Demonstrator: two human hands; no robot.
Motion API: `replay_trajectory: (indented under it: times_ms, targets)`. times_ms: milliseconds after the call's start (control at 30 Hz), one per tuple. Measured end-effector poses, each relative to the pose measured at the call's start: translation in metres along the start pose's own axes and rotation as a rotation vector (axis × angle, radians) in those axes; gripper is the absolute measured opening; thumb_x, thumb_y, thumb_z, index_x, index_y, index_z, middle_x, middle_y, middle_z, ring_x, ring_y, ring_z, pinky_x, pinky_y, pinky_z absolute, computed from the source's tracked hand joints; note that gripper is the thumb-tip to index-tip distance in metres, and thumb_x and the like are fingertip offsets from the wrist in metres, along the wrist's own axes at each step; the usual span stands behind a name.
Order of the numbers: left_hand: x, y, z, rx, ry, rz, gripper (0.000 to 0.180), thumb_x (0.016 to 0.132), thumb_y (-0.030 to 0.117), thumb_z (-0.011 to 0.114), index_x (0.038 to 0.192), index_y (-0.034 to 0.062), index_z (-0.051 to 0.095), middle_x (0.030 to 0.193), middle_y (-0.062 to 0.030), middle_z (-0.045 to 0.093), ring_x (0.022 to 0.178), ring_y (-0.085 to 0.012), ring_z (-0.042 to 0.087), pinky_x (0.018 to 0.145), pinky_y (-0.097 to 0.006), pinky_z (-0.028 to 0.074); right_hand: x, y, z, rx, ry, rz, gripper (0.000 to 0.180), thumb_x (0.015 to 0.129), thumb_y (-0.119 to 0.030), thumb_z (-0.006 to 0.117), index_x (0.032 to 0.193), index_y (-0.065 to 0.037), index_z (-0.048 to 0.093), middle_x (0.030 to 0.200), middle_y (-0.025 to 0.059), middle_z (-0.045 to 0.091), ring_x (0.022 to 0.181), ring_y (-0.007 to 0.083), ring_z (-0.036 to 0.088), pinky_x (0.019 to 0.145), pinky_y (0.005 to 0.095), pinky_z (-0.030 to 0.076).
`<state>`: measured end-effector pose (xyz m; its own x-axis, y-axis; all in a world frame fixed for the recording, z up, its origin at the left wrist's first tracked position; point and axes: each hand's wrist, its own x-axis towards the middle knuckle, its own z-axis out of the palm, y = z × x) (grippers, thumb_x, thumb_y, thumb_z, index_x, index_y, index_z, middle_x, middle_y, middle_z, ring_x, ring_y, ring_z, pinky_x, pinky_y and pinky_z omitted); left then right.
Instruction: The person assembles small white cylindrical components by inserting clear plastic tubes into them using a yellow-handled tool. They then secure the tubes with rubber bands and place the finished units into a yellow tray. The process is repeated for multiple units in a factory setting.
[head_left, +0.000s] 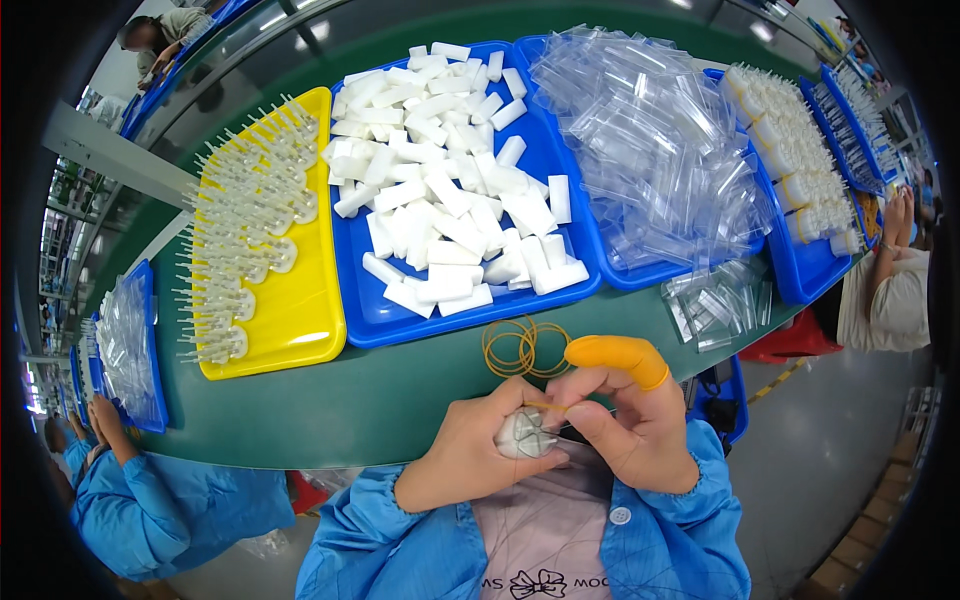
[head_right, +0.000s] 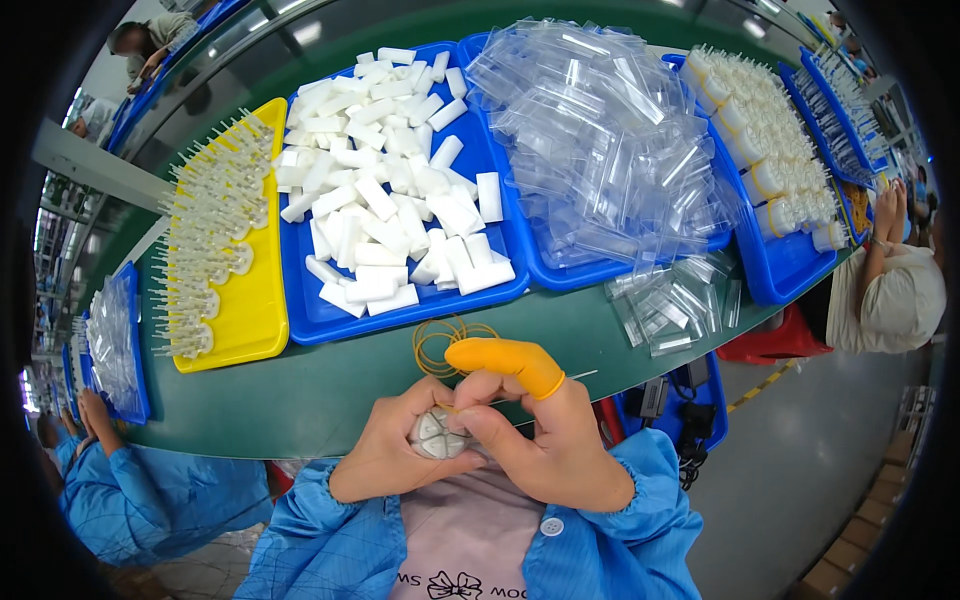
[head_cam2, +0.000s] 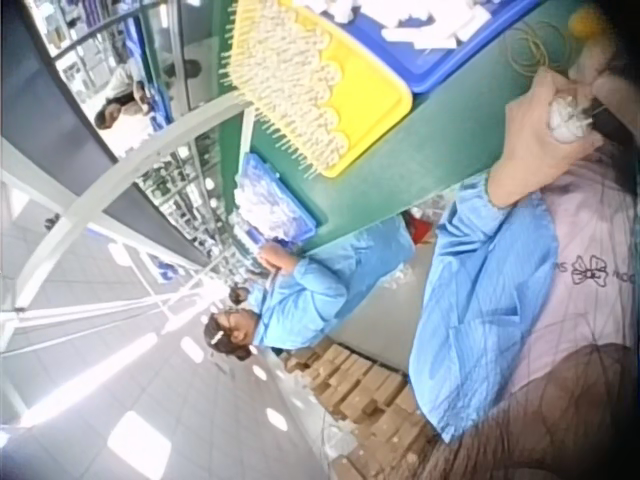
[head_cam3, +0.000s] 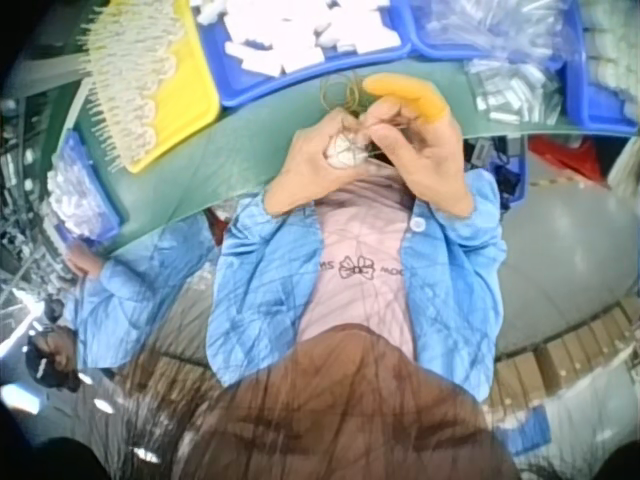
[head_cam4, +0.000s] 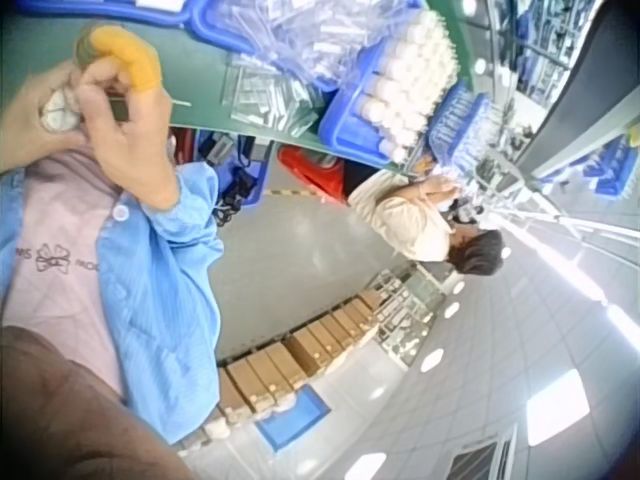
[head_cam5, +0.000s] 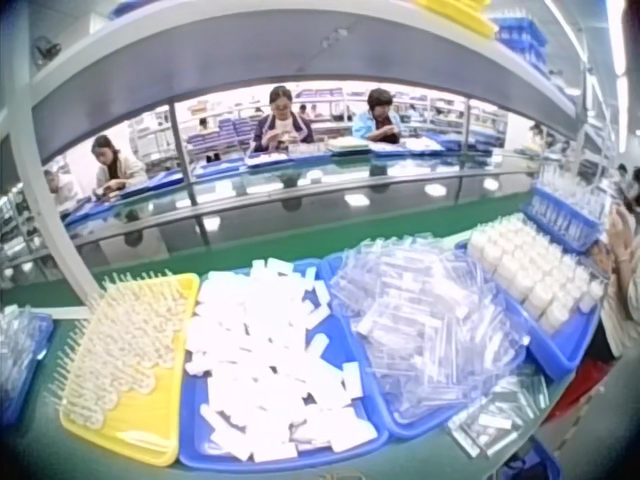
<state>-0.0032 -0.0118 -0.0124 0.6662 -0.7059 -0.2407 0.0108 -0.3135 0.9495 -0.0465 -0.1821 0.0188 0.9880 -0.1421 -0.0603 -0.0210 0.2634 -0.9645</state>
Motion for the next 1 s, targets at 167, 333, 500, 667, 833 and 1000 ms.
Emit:
replay_trajectory:
  times_ms: [167, 333, 500, 667, 833, 1000]
  targets:
    - [0.01, 0.006, -0.002, 0.066, 0.016, 0.131, 0.042, 0.068, 0.012, 0.081, 0.099, 0.0048, 0.053, 0.084, -0.0072, 0.062, 0.077, -0.0144, 0.061, 0.067, -0.026, 0.048, -0.021, -0.005, 0.005, -0.678, -0.401, -0.393, 0.026, 0.077, -0.009, 0.066, 0.103, -0.009, 0.066, 0.09, 0.0053, 0.062, 0.073, 0.0166, 0.06, 0.064, 0.0281, 0.048]
    - [0.016, 0.002, -0.01, -0.381, 0.01, 0.03, 0.044, 0.064, 0.0, 0.079, 0.097, 0.0052, 0.051, 0.075, -0.0051, 0.058, 0.069, -0.0112, 0.057, 0.061, -0.023, 0.045, -0.027, -0.007, 0.013, -1.078, -0.574, -0.765, 0.036, 0.07, -0.016, 0.063, 0.105, -0.015, 0.068, 0.094, 0.0028, 0.06, 0.072, 0.0122, 0.055, 0.058, 0.0239, 0.043]
    - [-0.001, -0.01, -0.024, -0.959, -0.071, 0.066, 0.038, 0.071, 0.0, 0.073, 0.101, 0.0056, 0.051, 0.083, -0.0046, 0.054, 0.074, -0.0115, 0.053, 0.064, -0.025, 0.044, -0.023, -0.002, -0.01, -1.164, -0.327, -0.505, 0.028, 0.066, -0.021, 0.071, 0.092, -0.01, 0.068, 0.085, 0.0032, 0.057, 0.076, 0.0167, 0.055, 0.064, 0.0276, 0.045]
    - [0.007, -0.013, -0.01, -1.589, -0.018, 0.079, 0.045, 0.076, 0.022, 0.077, 0.105, 0.0097, 0.045, 0.078, -0.0034, 0.049, 0.073, -0.0167, 0.051, 0.064, -0.031, 0.044, -0.01, -0.021, -0.012, -0.927, -0.591, -0.512, 0.022, 0.072, -0.022, 0.073, 0.081, -0.004, 0.065, 0.089, 0.0084, 0.061, 0.088, 0.0254, 0.06, 0.079, 0.0399, 0.05]
    - [0.003, -0.012, -0.007, -1.373, 0.037, 0.274, 0.049, 0.076, 0.029, 0.078, 0.108, 0.0109, 0.047, 0.081, -0.0031, 0.052, 0.074, -0.0166, 0.051, 0.065, -0.031, 0.044, -0.011, -0.007, -0.034, 0.364, -0.639, -0.149, 0.027, 0.086, -0.017, 0.062, 0.098, 0.007, 0.06, 0.102, 0.0162, 0.062, 0.088, 0.0301, 0.064, 0.084, 0.0479, 0.051]
    - [-0.003, -0.004, -0.019, 0.106, 0.273, 0.621, 0.083, 0.059, 0.015, 0.088, 0.127, -0.0004, 0.043, 0.091, -0.0127, 0.062, 0.076, -0.0212, 0.061, 0.063, -0.032, 0.05, -0.011, -0.002, -0.032, 0.772, -0.45, 0.362, 0.048, 0.09, -0.001, 0.048, 0.135, 0.007, 0.035, 0.127, 0.0233, 0.051, 0.079, 0.0255, 0.065, 0.072, 0.0384, 0.056]
